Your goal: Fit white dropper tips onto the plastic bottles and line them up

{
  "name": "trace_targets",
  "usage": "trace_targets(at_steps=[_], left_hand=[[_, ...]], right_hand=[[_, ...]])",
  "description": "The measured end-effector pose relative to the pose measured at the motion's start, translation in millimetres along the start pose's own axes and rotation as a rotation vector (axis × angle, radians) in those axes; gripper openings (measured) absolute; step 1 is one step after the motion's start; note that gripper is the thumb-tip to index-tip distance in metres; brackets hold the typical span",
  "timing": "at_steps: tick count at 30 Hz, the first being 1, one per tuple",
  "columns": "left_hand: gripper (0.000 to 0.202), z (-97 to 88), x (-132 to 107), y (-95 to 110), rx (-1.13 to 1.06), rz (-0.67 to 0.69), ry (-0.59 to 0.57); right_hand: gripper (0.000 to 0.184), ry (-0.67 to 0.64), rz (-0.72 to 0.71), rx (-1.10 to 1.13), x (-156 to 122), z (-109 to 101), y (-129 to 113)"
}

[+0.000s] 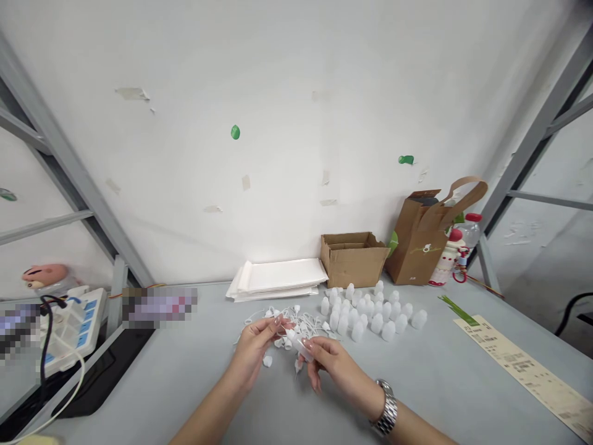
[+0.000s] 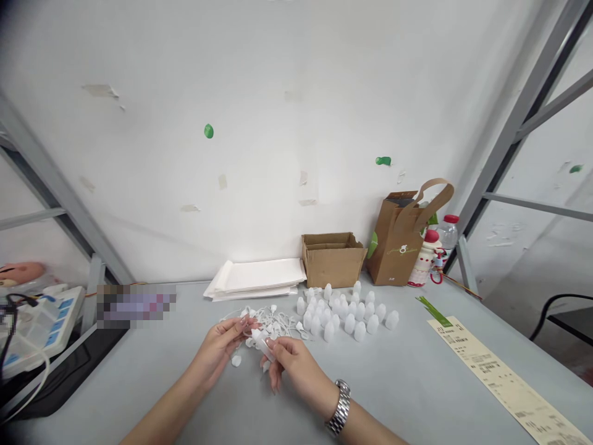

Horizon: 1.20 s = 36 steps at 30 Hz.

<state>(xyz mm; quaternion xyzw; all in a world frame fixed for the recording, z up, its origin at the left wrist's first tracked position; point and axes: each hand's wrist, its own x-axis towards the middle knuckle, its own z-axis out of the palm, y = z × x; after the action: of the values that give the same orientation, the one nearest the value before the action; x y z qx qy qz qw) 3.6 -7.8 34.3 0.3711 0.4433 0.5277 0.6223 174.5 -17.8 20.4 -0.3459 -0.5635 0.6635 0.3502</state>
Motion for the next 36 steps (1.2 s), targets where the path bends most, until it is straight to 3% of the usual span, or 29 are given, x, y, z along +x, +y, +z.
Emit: trace_targets(at_steps=[14, 17, 21, 25, 29, 32, 36], left_hand=[[0.034, 5.9, -1.1, -3.7, 0.069, 0.037, 0.003], [0.037, 8.9, -3.2, -1.7, -0.009, 0.027, -0.045], [0.047, 12.7, -6.0, -3.4, -0.003, 0.004, -0.192], [0.028, 15.2, -6.1, -10.0, 0.051, 0.02, -0.23], [0.025, 12.0, -3.9, -7.9, 0.101, 0.038, -0.19], [0.03, -2.1, 4.1, 3.1, 0.245, 0.104, -0.085], [0.034, -37.3, 22.6, 19.2, 0.62, 0.342, 0.378]], right_hand=[[0.049, 0.028, -0.004, -0.081, -3.3, 3.8, -2.2], [0.049, 0.032, -0.029, -0.048, -2.6, 2.1, -1.9], [0.047, 0.018, -0.053, 0.005, -0.1, -1.2, 3.2], [0.047, -0.026, -0.047, 0.017, 2.2, -1.7, 5.9], [0.049, -0.026, -0.047, -0.028, 1.8, -0.1, 3.5], [0.047, 0.049, -0.059, -0.135, -0.4, -1.6, 0.3], [0.032, 0.303, -0.19, -0.556, -4.6, -11.0, -5.8]])
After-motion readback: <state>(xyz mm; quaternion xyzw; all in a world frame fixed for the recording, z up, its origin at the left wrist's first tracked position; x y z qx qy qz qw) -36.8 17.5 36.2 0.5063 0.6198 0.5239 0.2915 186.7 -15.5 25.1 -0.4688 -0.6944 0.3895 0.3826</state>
